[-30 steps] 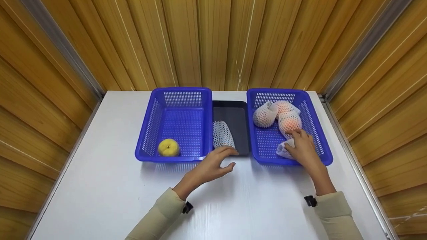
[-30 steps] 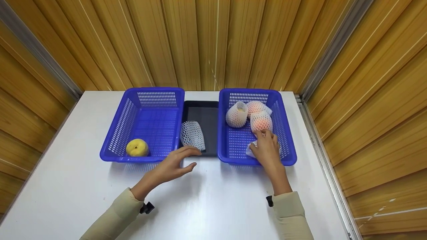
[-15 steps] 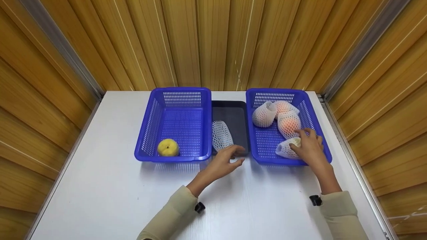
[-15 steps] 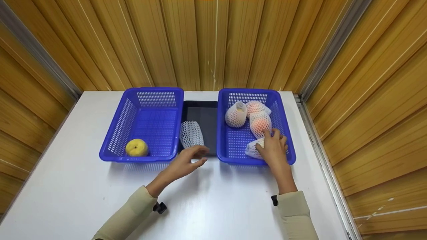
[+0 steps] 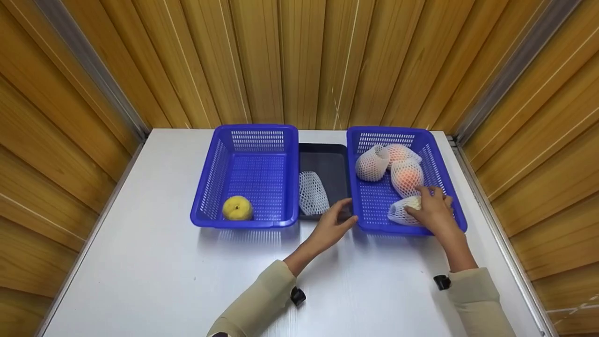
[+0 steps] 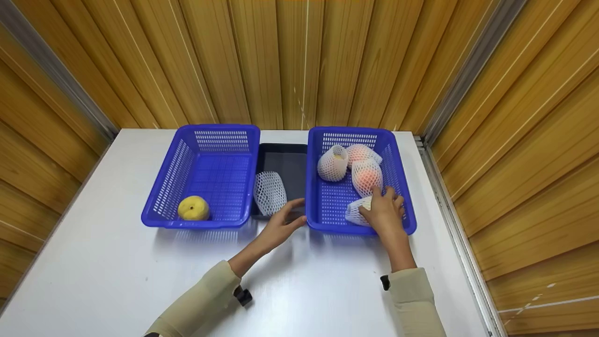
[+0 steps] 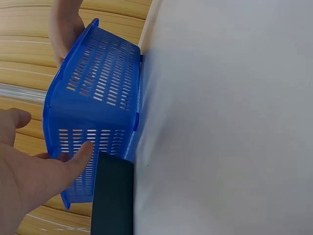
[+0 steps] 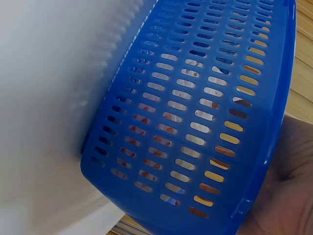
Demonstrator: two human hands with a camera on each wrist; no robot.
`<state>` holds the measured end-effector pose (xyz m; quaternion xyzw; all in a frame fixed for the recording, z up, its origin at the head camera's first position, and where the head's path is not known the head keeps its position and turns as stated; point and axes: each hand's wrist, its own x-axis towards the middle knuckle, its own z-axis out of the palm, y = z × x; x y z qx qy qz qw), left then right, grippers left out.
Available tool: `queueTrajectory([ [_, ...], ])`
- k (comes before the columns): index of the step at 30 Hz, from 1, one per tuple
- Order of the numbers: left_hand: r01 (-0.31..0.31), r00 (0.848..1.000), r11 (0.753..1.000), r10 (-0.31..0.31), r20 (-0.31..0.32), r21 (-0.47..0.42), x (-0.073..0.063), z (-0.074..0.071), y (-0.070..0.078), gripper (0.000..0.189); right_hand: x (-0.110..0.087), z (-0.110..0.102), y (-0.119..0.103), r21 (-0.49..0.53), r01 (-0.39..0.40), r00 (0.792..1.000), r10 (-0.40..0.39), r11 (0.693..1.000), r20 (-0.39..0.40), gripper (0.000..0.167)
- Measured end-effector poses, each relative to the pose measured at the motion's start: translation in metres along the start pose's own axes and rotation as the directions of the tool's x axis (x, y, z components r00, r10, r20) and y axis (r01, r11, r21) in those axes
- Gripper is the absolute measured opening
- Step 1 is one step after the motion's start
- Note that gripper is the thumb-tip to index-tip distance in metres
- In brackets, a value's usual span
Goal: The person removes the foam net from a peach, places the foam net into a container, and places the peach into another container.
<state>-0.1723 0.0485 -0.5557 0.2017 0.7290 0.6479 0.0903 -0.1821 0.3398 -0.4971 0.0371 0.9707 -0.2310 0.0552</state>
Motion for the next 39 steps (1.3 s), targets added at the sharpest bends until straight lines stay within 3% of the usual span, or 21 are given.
queueTrajectory([
  [5,0.036,0.999,0.991,-0.038,-0.017,-0.128,0.007,0.008,-0.002,0.054,0.003,0.002,0.002,-0.02,-0.012,0.998,0.013,1.0,0.053,0.084],
  [12,0.085,0.996,0.953,-0.092,-0.01,-0.291,0.009,0.017,-0.004,0.055,0.012,0.003,0.001,-0.082,-0.023,0.988,0.035,0.996,0.153,0.092],
  [19,0.115,0.992,0.951,-0.127,-0.026,-0.287,0.013,0.016,-0.002,0.055,0.019,0.0,0.003,-0.099,0.035,0.98,-0.015,0.994,0.198,0.096],
  [25,0.144,0.988,0.941,-0.154,-0.01,-0.307,0.013,0.014,0.0,0.054,0.021,0.005,-0.002,-0.103,0.1,0.983,-0.082,0.99,0.162,0.087],
  [30,0.16,0.986,0.931,-0.163,0.018,-0.327,0.012,0.013,-0.002,0.055,0.02,0.013,-0.015,-0.038,0.142,0.978,-0.134,0.989,0.16,0.086],
  [39,0.157,0.987,0.929,-0.158,0.025,-0.334,0.012,0.013,-0.005,0.055,0.025,0.015,-0.023,0.008,0.152,0.957,-0.15,0.988,0.248,0.087],
])
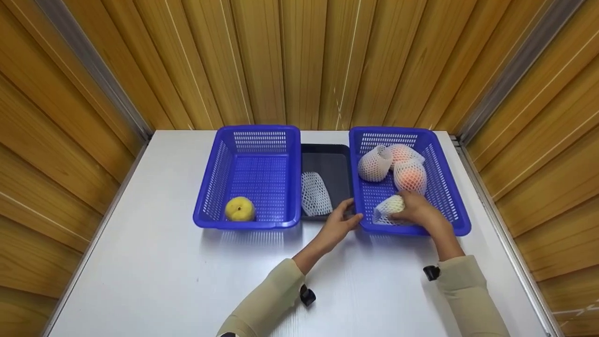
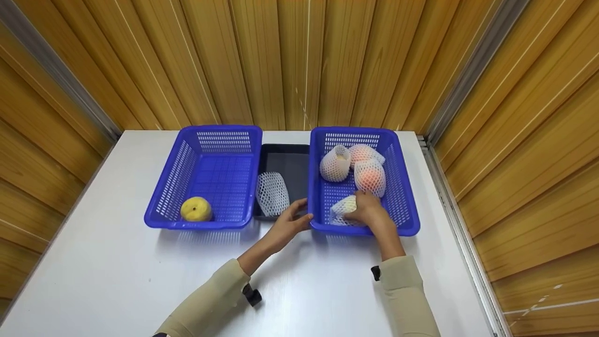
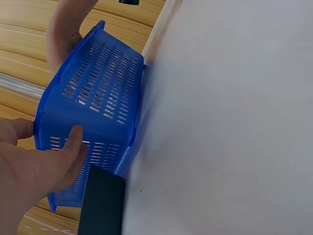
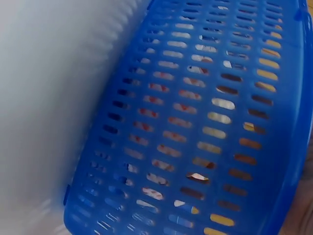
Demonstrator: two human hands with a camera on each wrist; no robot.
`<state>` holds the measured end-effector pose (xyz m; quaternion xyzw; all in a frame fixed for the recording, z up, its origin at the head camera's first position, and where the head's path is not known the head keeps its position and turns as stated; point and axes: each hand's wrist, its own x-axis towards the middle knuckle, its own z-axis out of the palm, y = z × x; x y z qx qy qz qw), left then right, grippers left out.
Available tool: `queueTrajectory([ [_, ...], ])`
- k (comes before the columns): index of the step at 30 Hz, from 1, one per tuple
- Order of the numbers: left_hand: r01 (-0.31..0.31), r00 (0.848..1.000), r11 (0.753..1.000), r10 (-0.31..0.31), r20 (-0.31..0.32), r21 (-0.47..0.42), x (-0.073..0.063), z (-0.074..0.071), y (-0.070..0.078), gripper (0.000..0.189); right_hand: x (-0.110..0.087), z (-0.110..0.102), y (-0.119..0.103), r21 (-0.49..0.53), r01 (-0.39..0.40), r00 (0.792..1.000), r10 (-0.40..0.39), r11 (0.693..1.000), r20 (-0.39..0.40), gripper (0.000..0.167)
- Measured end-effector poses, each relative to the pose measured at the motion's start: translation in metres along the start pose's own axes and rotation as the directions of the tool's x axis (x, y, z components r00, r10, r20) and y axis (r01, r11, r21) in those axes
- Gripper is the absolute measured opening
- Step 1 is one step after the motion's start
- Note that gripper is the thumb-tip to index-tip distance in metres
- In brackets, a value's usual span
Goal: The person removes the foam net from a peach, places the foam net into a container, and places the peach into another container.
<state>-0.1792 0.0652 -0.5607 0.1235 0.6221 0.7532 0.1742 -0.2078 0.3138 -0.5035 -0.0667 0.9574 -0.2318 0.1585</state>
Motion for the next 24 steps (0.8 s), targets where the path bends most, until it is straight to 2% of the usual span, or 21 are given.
queueTrajectory([
  [6,-0.002,1.0,1.0,0.002,-0.015,0.015,-0.002,0.0,0.002,0.054,-0.008,-0.008,0.006,0.017,0.006,0.996,-0.008,1.0,0.088,0.092],
  [11,0.003,1.0,1.0,-0.003,-0.017,0.03,-0.002,0.0,0.003,0.053,-0.012,-0.013,0.007,0.011,0.017,0.993,-0.019,1.0,0.119,0.09],
  [15,0.016,1.0,1.0,-0.016,-0.007,0.019,-0.002,0.0,0.0,0.053,-0.011,-0.008,0.009,-0.001,0.089,0.995,-0.089,0.996,0.05,0.087],
  [18,0.016,1.0,1.0,-0.016,-0.007,0.013,-0.003,0.0,-0.001,0.052,-0.011,-0.002,0.009,-0.05,0.201,0.979,-0.203,0.978,-0.025,0.071],
  [20,0.013,1.0,1.0,-0.013,-0.004,0.018,-0.003,0.0,0.0,0.052,-0.012,-0.001,0.007,-0.089,0.245,0.967,-0.25,0.965,-0.051,0.06],
  [24,0.011,1.0,1.0,-0.011,0.013,0.018,-0.003,0.0,0.002,0.053,-0.014,-0.003,0.005,-0.125,0.232,0.971,-0.237,0.965,-0.033,0.053],
])
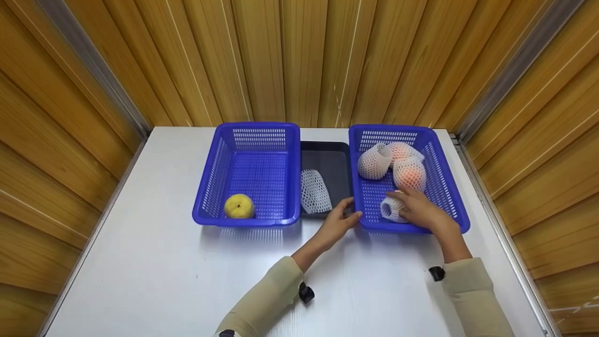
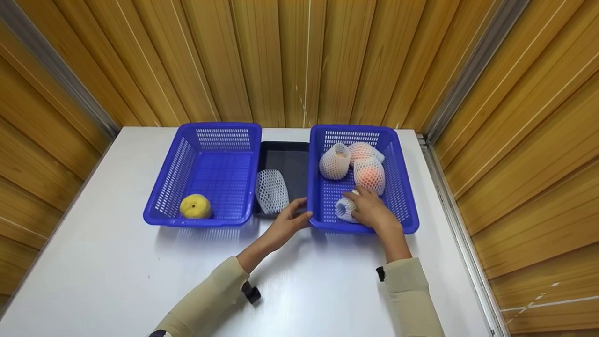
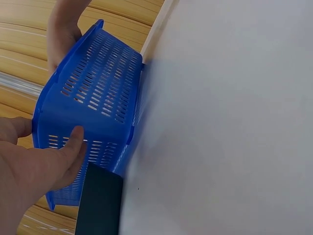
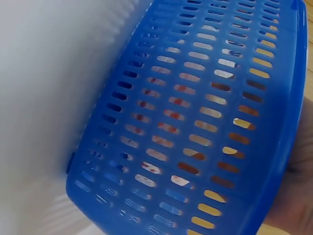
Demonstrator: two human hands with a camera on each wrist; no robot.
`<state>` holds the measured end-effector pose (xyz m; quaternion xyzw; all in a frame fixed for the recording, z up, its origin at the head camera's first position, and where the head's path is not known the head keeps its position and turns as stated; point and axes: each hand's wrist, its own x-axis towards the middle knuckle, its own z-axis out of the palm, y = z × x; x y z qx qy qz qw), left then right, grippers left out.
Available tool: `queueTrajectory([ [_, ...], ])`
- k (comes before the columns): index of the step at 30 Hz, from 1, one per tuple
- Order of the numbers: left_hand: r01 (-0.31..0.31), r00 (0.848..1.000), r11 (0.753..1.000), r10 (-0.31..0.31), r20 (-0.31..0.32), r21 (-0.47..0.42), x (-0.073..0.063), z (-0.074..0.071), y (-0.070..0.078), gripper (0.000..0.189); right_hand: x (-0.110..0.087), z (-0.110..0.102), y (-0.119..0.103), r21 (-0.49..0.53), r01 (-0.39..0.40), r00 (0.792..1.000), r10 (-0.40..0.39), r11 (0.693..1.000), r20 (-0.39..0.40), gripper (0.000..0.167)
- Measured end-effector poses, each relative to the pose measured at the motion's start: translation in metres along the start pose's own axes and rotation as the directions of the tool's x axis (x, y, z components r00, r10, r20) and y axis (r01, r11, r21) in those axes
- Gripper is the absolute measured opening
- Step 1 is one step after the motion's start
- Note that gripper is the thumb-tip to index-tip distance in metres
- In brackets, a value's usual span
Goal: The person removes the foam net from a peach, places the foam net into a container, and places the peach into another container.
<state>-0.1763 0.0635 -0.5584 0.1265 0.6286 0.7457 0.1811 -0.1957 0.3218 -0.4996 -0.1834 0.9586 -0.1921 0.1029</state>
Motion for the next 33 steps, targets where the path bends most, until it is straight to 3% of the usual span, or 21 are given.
queueTrajectory([
  [4,0.004,1.0,1.0,-0.004,0.006,-0.009,0.001,0.001,0.0,0.054,-0.001,-0.007,-0.002,0.027,-0.106,0.992,0.103,0.994,0.078,0.06],
  [8,0.002,1.0,1.0,-0.002,0.003,-0.012,0.002,0.001,0.001,0.053,-0.001,-0.013,-0.003,0.049,-0.247,0.956,0.235,0.968,0.173,0.079],
  [13,0.002,1.0,1.0,-0.002,0.013,-0.019,0.002,0.001,0.0,0.054,0.003,-0.011,0.003,0.076,-0.35,0.929,0.335,0.934,0.158,0.096],
  [22,0.007,1.0,1.0,-0.007,-0.009,-0.013,0.001,-0.001,-0.002,0.052,0.01,0.006,0.016,0.155,-0.379,0.925,0.379,0.912,0.03,0.101],
  [28,0.017,1.0,1.0,-0.017,-0.007,-0.009,0.002,-0.001,-0.003,0.053,0.009,0.008,0.019,0.134,-0.338,0.938,0.345,0.932,-0.038,0.088],
  [33,0.021,1.0,1.0,-0.021,-0.02,0.011,0.002,0.0,-0.004,0.051,0.008,0.01,0.017,0.137,-0.31,0.944,0.322,0.941,-0.075,0.088],
])
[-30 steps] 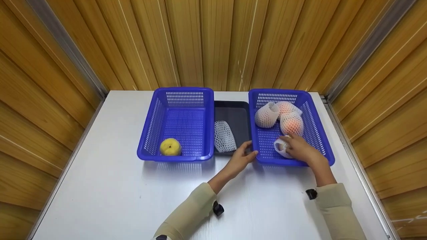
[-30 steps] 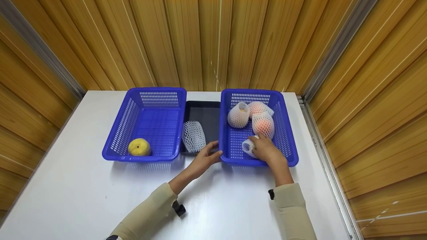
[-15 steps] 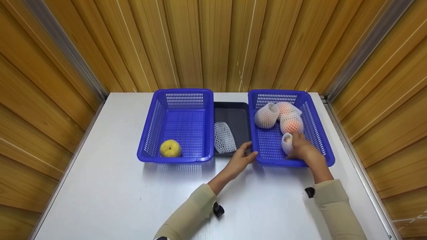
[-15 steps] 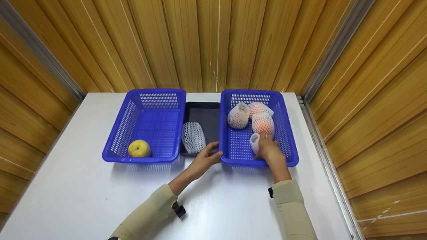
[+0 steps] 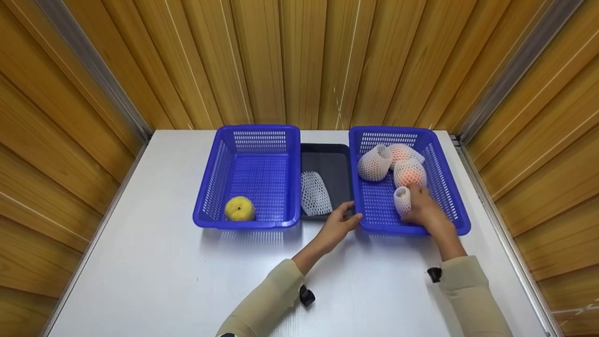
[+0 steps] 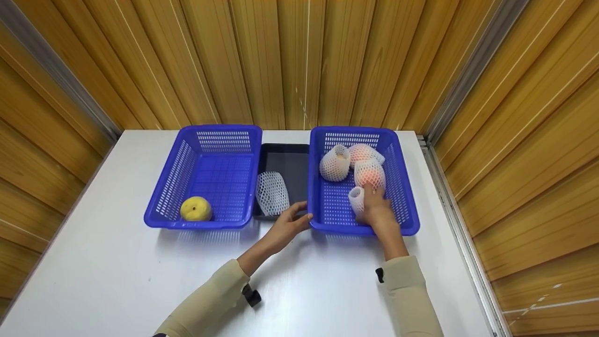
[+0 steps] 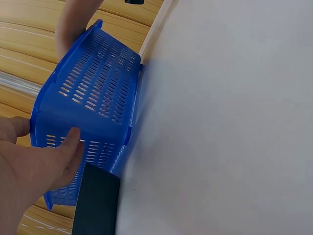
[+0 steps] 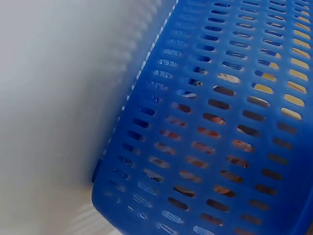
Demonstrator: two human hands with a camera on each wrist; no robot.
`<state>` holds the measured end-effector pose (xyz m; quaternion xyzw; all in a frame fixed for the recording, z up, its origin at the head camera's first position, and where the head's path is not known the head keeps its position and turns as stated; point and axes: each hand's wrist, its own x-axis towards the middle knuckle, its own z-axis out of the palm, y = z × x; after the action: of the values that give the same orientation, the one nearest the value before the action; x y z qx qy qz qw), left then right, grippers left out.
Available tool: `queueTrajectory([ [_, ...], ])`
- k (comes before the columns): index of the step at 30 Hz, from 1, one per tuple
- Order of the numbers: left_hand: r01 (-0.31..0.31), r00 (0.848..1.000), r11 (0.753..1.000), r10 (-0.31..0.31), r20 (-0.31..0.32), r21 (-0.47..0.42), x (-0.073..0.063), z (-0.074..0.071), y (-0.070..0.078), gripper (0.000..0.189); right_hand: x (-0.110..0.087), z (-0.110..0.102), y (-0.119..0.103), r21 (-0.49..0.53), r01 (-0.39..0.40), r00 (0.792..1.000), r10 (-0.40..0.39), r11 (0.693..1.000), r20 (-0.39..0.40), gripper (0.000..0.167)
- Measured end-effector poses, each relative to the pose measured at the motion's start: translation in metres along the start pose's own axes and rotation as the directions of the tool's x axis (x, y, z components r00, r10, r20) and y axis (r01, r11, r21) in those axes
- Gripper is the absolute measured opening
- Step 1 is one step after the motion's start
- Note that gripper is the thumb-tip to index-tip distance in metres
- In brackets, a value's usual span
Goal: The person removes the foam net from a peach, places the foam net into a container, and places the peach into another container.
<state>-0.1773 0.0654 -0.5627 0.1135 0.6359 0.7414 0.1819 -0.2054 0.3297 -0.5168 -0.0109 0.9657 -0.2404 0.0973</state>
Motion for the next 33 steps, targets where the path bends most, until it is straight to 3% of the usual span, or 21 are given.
queueTrajectory([
  [12,0.005,1.0,1.0,-0.004,-0.024,0.023,-0.002,0.002,-0.001,0.047,-0.013,-0.003,-0.019,0.057,0.065,0.985,-0.055,0.996,-0.161,0.089],
  [19,0.005,1.0,1.0,-0.004,-0.028,0.025,0.0,0.001,-0.003,0.047,-0.019,-0.005,-0.036,0.095,0.07,0.981,-0.051,0.993,-0.187,0.09],
  [26,0.001,1.0,1.0,-0.001,-0.01,0.017,-0.001,0.0,-0.002,0.047,-0.025,-0.001,-0.051,0.102,0.141,0.964,-0.113,0.985,-0.243,0.089],
  [33,-0.012,1.0,1.0,0.012,-0.018,0.026,-0.002,-0.001,-0.004,0.047,-0.033,0.0,-0.07,0.124,0.138,0.966,-0.106,0.983,-0.236,0.089],
])
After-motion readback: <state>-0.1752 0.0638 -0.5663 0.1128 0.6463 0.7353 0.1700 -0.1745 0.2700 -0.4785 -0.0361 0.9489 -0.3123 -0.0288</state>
